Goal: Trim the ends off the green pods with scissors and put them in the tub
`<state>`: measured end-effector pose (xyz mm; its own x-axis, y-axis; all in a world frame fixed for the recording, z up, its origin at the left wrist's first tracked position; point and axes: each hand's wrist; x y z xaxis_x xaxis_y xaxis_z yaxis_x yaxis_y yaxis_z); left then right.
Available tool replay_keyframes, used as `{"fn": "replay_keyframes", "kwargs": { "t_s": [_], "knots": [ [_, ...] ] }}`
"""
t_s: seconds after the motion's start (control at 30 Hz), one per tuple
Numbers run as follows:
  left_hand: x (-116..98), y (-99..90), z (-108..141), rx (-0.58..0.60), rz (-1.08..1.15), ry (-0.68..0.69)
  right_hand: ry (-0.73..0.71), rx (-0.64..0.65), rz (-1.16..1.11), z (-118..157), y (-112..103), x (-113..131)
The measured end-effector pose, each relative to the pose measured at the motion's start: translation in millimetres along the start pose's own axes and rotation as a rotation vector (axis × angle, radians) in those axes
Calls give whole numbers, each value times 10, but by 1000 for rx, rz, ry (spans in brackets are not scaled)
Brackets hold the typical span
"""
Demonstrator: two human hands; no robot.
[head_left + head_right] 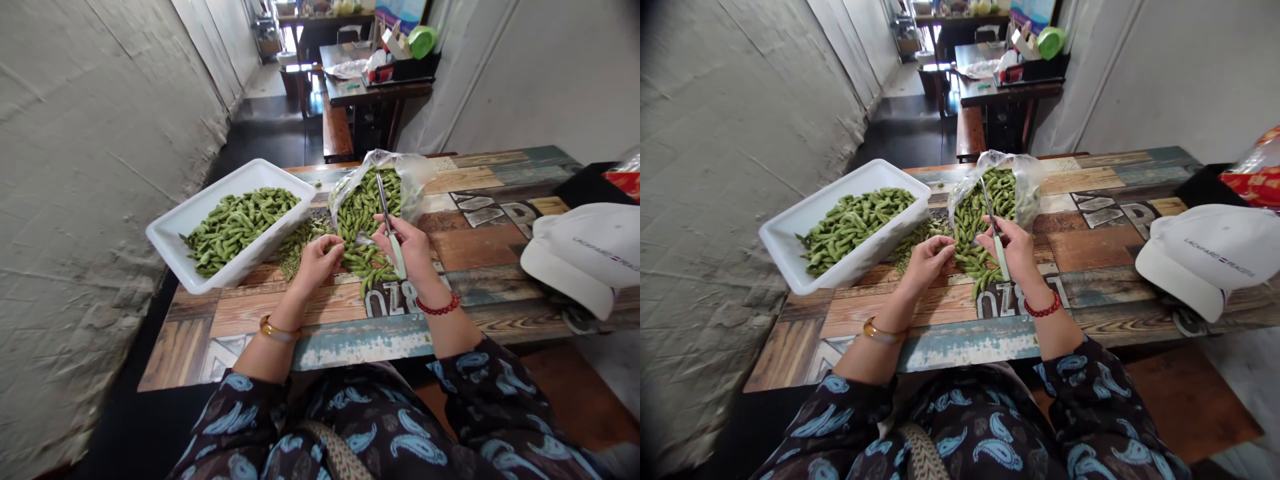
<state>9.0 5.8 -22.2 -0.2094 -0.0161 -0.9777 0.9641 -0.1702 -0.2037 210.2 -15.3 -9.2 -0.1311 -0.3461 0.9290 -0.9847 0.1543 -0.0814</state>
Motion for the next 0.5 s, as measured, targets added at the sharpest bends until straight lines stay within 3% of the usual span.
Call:
{"fn": "replay_keyframes", "kwargs": {
  "t_s": [0.37, 0.5],
  "knots": [
    [-26, -138, 30, 85, 270, -47, 41, 29, 13, 41, 38, -31],
    [-6, -101, 23, 37, 83, 26, 55, 47, -3, 59, 52, -32]
  ]
}}
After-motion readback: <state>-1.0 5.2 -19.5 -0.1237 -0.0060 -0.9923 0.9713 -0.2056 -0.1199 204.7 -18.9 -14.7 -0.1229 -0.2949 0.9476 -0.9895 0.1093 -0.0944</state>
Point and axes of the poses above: each hand's wrist, its own z-axis away from the middle knuckle, its own y-axis out of the palm, x = y × z, and after that the axes turned 10 degrees about -z, right-handed
